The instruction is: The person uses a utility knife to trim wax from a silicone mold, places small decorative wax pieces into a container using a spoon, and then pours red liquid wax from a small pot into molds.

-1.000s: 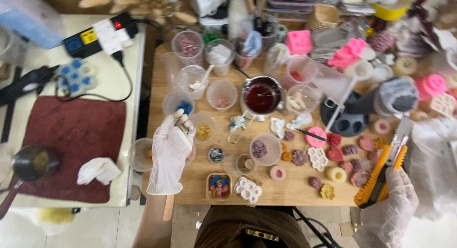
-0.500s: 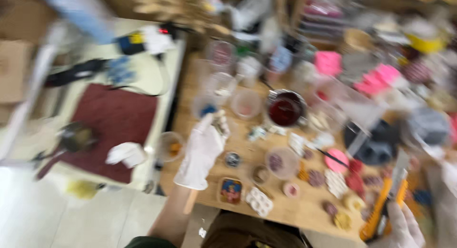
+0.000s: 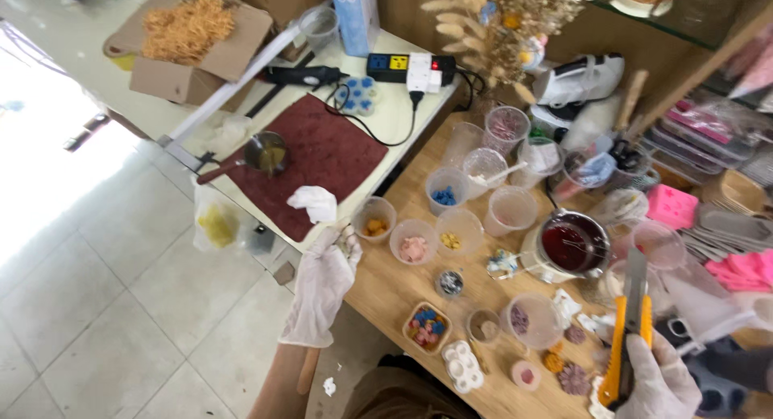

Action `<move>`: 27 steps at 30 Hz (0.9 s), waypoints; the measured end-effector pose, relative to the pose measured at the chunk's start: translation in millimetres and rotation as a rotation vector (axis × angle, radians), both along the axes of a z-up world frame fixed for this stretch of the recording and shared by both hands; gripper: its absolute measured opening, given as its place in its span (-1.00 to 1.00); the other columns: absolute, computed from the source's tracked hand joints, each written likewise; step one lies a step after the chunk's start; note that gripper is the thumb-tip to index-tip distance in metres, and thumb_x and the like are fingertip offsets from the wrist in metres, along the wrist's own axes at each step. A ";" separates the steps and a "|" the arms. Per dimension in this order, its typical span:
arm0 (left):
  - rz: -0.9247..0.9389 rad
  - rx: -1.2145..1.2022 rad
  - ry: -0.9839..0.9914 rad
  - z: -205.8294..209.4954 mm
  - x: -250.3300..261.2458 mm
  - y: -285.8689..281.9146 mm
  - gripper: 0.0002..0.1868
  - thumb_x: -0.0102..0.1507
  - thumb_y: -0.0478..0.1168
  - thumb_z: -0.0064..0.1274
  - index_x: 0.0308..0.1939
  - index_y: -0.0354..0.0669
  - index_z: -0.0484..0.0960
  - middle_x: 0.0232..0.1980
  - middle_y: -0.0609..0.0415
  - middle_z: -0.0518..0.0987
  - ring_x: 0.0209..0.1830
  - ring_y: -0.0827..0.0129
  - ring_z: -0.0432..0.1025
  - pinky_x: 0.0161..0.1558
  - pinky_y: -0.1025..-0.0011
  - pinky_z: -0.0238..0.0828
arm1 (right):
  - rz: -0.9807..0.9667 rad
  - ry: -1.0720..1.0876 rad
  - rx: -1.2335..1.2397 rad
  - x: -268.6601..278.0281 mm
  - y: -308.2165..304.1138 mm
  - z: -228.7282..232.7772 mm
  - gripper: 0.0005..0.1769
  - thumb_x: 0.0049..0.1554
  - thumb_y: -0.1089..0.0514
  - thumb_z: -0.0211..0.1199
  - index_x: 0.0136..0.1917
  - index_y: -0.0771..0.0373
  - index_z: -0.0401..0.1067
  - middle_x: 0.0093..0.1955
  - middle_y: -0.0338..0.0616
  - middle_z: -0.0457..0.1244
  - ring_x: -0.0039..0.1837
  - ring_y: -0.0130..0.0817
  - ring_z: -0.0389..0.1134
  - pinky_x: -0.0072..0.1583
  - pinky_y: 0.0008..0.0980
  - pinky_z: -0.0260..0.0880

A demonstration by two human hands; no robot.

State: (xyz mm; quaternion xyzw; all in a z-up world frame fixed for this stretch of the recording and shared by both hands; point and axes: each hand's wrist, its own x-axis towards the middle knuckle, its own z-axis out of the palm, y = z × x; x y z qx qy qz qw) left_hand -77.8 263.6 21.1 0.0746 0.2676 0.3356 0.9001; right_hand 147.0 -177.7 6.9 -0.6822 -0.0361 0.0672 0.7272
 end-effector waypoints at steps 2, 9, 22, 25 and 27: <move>-0.029 0.024 -0.006 -4.2 -0.6 -16.6 -0.81 0.29 -0.29 0.08 -0.06 -0.31 0.64 -0.22 0.11 0.62 -0.24 0.42 0.46 -0.05 0.44 0.38 | 0.071 0.006 0.077 -2.0 -2.4 23.9 -0.74 0.43 0.26 0.08 0.27 0.52 0.39 0.03 0.05 0.39 -0.14 -0.33 0.42 -0.06 -0.39 0.45; -0.143 -0.030 -0.010 12.5 25.5 -63.2 -0.89 0.36 -0.35 0.06 -0.07 -0.28 0.62 -0.23 0.15 0.61 -0.23 0.47 0.45 -0.02 0.48 0.36 | -0.124 0.084 0.035 -27.7 -40.1 51.0 -0.69 0.38 0.21 0.18 0.31 0.42 0.43 -0.05 -0.04 0.37 -0.20 -0.39 0.39 -0.18 -0.45 0.38; -0.585 -0.073 -0.060 1.3 125.8 -146.3 -0.74 0.40 -0.29 -0.02 0.09 -0.40 0.60 -0.14 0.00 0.62 -0.17 0.32 0.50 0.00 0.36 0.45 | -0.610 0.100 0.057 -109.4 -164.5 97.9 -0.73 0.37 0.17 0.15 0.25 0.37 0.44 -0.04 -0.07 0.39 -0.19 -0.45 0.37 -0.13 -0.49 0.39; -0.674 0.032 -0.113 9.4 144.9 -167.5 -0.73 0.46 -0.31 -0.03 0.15 -0.45 0.59 -0.12 -0.01 0.61 -0.14 0.31 0.50 0.03 0.34 0.44 | -0.744 0.081 0.029 -131.8 -193.0 94.2 -0.74 0.39 0.17 0.15 0.24 0.39 0.44 -0.03 -0.05 0.39 -0.20 -0.44 0.36 -0.13 -0.48 0.38; -0.712 0.008 -0.061 14.9 156.8 -182.9 -0.71 0.43 -0.31 -0.09 0.15 -0.42 0.58 -0.06 -0.03 0.64 -0.07 0.32 0.53 0.09 0.34 0.46 | -0.792 0.060 0.013 -143.6 -211.6 90.7 -0.75 0.40 0.17 0.15 0.21 0.41 0.43 -0.04 -0.02 0.40 -0.21 -0.41 0.36 -0.15 -0.46 0.38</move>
